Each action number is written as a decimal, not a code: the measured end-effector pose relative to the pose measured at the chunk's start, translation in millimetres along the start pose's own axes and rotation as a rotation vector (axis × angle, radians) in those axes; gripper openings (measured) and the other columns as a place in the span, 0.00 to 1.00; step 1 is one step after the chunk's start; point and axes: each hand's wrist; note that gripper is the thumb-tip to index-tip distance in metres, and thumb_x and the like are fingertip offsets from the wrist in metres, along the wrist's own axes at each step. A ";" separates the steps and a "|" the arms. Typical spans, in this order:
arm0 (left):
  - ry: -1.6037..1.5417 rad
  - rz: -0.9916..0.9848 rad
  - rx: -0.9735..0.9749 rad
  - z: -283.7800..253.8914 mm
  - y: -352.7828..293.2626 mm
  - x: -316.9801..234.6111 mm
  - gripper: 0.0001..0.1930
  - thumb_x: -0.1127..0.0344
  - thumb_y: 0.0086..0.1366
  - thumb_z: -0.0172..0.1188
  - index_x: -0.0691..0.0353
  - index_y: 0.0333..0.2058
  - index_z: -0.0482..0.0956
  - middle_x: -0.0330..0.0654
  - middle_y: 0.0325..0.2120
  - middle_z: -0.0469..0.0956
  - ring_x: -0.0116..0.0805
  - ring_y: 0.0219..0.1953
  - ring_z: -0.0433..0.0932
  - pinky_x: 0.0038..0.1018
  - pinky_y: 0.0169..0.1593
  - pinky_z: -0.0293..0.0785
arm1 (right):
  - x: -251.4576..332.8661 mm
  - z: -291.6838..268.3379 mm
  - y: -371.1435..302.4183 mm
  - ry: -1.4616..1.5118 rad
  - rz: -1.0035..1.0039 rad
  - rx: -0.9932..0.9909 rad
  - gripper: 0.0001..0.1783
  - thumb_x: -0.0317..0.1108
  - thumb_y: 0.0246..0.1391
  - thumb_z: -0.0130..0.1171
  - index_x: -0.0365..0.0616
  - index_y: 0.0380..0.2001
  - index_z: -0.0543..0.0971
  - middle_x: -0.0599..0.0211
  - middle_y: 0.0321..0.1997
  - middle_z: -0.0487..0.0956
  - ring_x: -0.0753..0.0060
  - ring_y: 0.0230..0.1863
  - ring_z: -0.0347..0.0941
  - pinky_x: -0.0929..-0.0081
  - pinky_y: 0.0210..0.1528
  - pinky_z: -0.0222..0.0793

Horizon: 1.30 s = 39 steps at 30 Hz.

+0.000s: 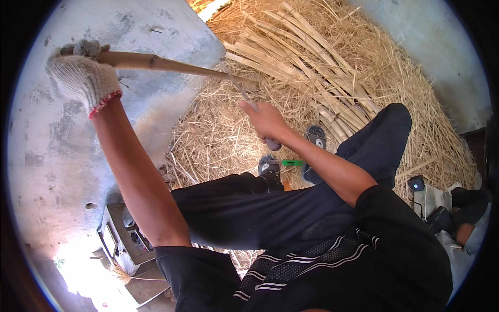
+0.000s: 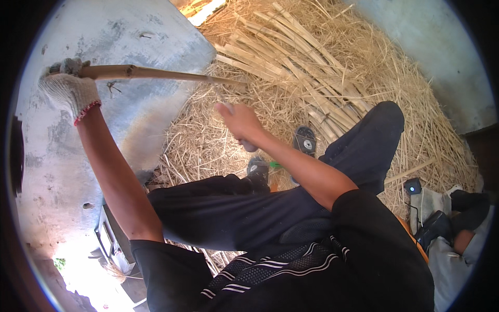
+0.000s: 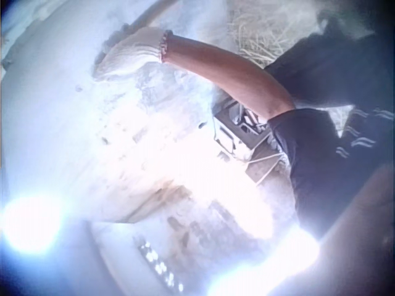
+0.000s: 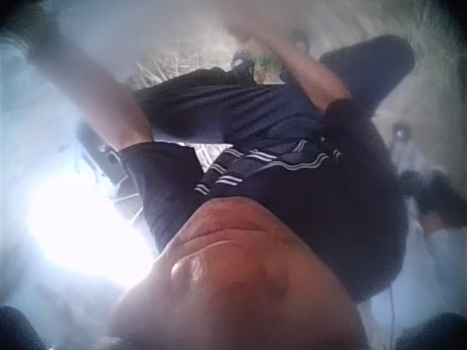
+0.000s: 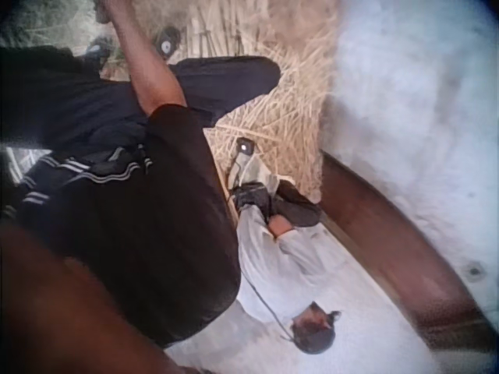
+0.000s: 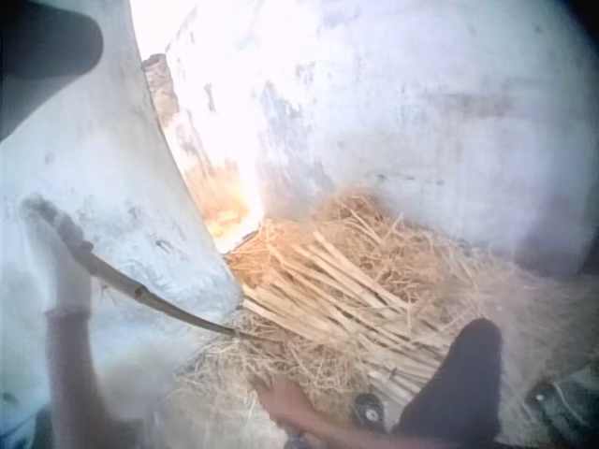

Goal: The person sits on the ground and uses a knife to shave the outer layer off a bamboo stick. They hold the stick with a gloved left hand and scrape it with the knife in their right hand, creating thin shavings that fall onto a pile of straw.

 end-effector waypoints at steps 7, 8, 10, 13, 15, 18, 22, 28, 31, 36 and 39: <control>0.062 0.085 0.288 -2.2 28.2 30.7 0.10 0.67 0.62 0.43 0.71 0.31 0.66 0.49 0.27 0.71 0.41 0.24 0.74 0.40 0.35 0.81 | 65.1 2.9 -30.2 0.336 -0.226 0.165 0.30 0.62 0.62 0.45 0.47 0.21 0.64 0.75 0.07 0.64 0.83 0.06 0.63 0.80 0.09 0.59; 0.011 0.021 0.269 2.8 15.6 21.2 0.10 0.67 0.62 0.43 0.71 0.31 0.66 0.49 0.27 0.70 0.41 0.24 0.74 0.40 0.35 0.82 | 67.5 7.8 -35.5 0.389 -0.218 0.163 0.30 0.62 0.62 0.44 0.47 0.21 0.64 0.77 0.07 0.62 0.85 0.06 0.62 0.82 0.08 0.57; 0.093 0.103 0.282 2.8 7.9 13.5 0.10 0.66 0.62 0.44 0.69 0.31 0.65 0.48 0.27 0.69 0.40 0.24 0.72 0.42 0.35 0.82 | 61.9 17.5 -28.3 0.307 -0.284 0.059 0.31 0.62 0.63 0.44 0.46 0.19 0.66 0.74 0.09 0.65 0.79 0.08 0.65 0.75 0.11 0.61; 0.079 0.131 0.267 4.8 -3.7 4.8 0.08 0.67 0.62 0.45 0.68 0.31 0.63 0.48 0.27 0.68 0.39 0.26 0.71 0.43 0.34 0.82 | 37.3 27.2 -9.9 0.228 -0.202 -0.028 0.31 0.60 0.64 0.43 0.43 0.20 0.68 0.71 0.10 0.66 0.74 0.08 0.66 0.71 0.11 0.65; 0.117 0.180 0.200 -2.9 1.9 11.2 0.08 0.67 0.63 0.45 0.68 0.31 0.63 0.47 0.27 0.67 0.39 0.26 0.71 0.41 0.35 0.82 | 31.5 21.3 -5.5 0.214 -0.066 -0.012 0.31 0.59 0.64 0.42 0.41 0.21 0.69 0.71 0.10 0.66 0.74 0.07 0.66 0.71 0.10 0.65; 0.071 0.145 0.158 2.0 -3.5 13.7 0.09 0.67 0.63 0.47 0.69 0.31 0.63 0.47 0.27 0.68 0.39 0.26 0.72 0.39 0.36 0.82 | 52.2 -3.0 -15.9 0.226 0.062 0.039 0.31 0.58 0.65 0.41 0.39 0.24 0.70 0.69 0.11 0.68 0.74 0.07 0.64 0.71 0.10 0.65; -0.029 0.125 0.338 2.9 -10.1 7.9 0.11 0.65 0.64 0.49 0.69 0.32 0.64 0.46 0.27 0.69 0.38 0.27 0.73 0.37 0.36 0.82 | 92.8 3.2 -41.1 0.345 -0.167 0.149 0.29 0.60 0.64 0.43 0.46 0.21 0.62 0.74 0.09 0.62 0.83 0.07 0.62 0.80 0.08 0.60; -0.008 0.133 0.248 0.2 -17.3 2.0 0.08 0.67 0.62 0.49 0.64 0.28 0.61 0.42 0.21 0.66 0.34 0.19 0.67 0.34 0.25 0.73 | 127.6 10.9 -41.6 0.516 -0.288 0.231 0.30 0.58 0.63 0.43 0.42 0.19 0.64 0.67 0.09 0.66 0.75 0.07 0.66 0.74 0.08 0.62; -0.007 0.099 0.227 -3.4 -19.7 -6.0 0.07 0.69 0.60 0.47 0.61 0.25 0.59 0.40 0.17 0.63 0.31 0.16 0.61 0.33 0.22 0.68 | 128.3 8.5 -32.8 0.477 -0.216 0.216 0.29 0.57 0.64 0.43 0.43 0.19 0.63 0.69 0.09 0.65 0.77 0.06 0.64 0.75 0.07 0.61; 0.001 0.059 0.141 -16.9 -36.2 -18.0 0.10 0.68 0.59 0.45 0.57 0.20 0.57 0.36 0.13 0.59 0.28 0.14 0.56 0.30 0.19 0.61 | 123.8 19.3 -31.5 0.158 -0.346 0.118 0.25 0.51 0.66 0.44 0.41 0.22 0.65 0.74 0.07 0.62 0.79 0.06 0.63 0.77 0.09 0.63; -0.026 0.030 0.186 -26.4 -34.3 -25.9 0.12 0.69 0.57 0.44 0.55 0.16 0.56 0.34 0.11 0.56 0.27 0.13 0.54 0.29 0.19 0.59 | 51.7 13.2 -2.7 0.099 -0.096 0.058 0.27 0.51 0.66 0.43 0.38 0.22 0.69 0.70 0.08 0.66 0.74 0.07 0.65 0.73 0.10 0.64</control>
Point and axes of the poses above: each hand's wrist, its own y-axis towards the middle knuckle, its own z-axis out of the palm, x = y × z
